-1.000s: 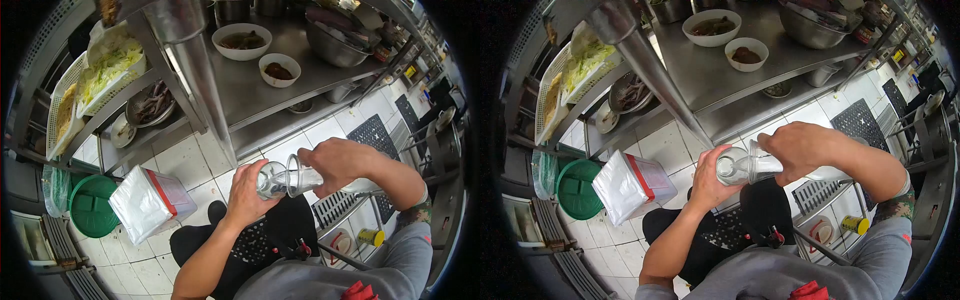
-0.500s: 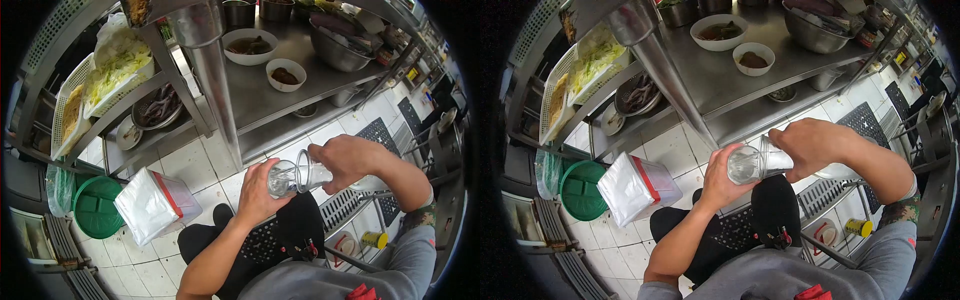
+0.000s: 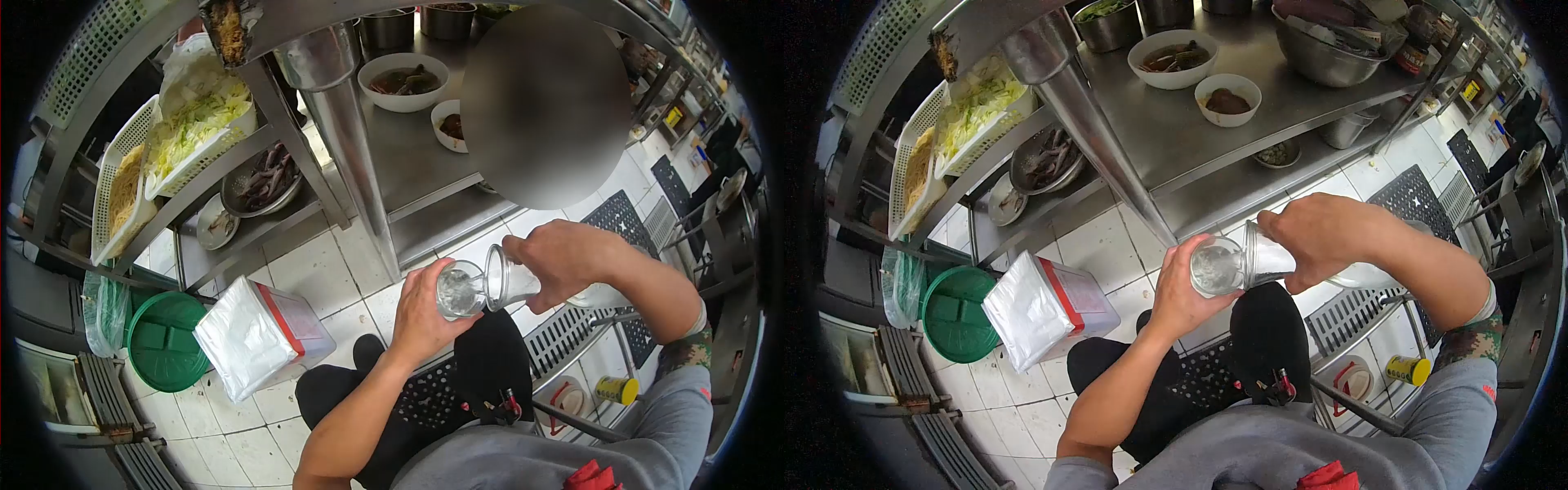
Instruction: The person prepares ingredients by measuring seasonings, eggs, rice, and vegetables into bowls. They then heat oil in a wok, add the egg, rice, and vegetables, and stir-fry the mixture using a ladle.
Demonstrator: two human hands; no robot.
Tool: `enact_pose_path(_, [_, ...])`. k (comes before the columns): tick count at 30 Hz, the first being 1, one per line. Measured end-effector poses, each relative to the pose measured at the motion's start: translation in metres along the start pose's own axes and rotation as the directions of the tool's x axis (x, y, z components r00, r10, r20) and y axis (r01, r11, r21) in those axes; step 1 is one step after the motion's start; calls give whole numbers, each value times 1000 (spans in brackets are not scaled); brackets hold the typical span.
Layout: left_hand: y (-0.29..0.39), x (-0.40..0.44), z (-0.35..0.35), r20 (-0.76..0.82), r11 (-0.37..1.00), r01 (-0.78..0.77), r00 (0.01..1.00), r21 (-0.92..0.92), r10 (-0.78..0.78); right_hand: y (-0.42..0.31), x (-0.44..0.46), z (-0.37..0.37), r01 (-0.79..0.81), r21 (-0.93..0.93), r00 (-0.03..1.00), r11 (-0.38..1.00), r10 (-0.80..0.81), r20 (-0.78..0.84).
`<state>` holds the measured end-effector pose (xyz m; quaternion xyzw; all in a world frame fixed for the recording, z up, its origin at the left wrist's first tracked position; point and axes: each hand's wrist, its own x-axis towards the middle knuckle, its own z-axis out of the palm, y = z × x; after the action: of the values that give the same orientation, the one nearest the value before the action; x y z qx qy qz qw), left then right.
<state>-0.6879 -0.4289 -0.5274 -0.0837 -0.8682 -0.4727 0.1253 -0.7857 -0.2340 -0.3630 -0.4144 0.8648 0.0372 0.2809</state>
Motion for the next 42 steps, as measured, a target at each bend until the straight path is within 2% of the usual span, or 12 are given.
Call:
enact_pose_path(6, [2, 2, 1, -2, 1000, -13, 1000, -14, 13, 4, 1, 8, -19, 22, 1000, 1000, 19, 0])
enact_pose_path(12, [-8, 1, -3, -97, 1000, 19, 995, 13, -17, 36, 18, 49, 162, 202, 950, 966, -97, -298])
enact_pose_path(19, [-17, -7, -21, -174, 994, 87, 982, 66, -74, 83, 97, 102, 203, 400, 843, 894, 49, -536])
enact_pose_path(22, [-21, -11, -24, -184, 994, 94, 980, 64, -81, 114, 153, 121, 162, 447, 865, 880, 91, -493])
enact_pose_path(25, [-18, -15, -29, -183, 994, 78, 981, 73, -63, 153, 226, 154, 124, 351, 814, 928, 107, -571])
enact_pose_path(26, [-13, -18, -32, -180, 993, 78, 982, 92, -60, 157, 234, 148, 134, 371, 809, 919, 115, -577])
enact_pose_path(29, [3, -28, -44, -152, 992, 102, 984, 71, -91, 171, 270, 150, 28, 195, 608, 981, 138, -782])
enact_pose_path(35, [51, -62, -82, -82, 992, 125, 989, -31, -127, 205, 309, 159, -189, 316, 547, 930, 367, -753])
enact_pose_path(36, [63, -64, -84, -145, 973, 147, 974, -178, -174, 209, 312, 160, -203, 338, 529, 919, 393, -752])
enact_pose_path(39, [90, -71, -98, -121, 968, 81, 986, -239, -112, 216, 321, 156, -203, 395, 487, 896, 442, -753])
enact_pose_path(40, [102, -66, -108, -109, 990, 47, 992, -131, -61, 219, 323, 154, -196, 412, 475, 890, 454, -754])
enact_pose_path(42, [115, -64, -118, -121, 994, 64, 990, -84, -74, 225, 324, 151, -186, 450, 447, 874, 483, -753])
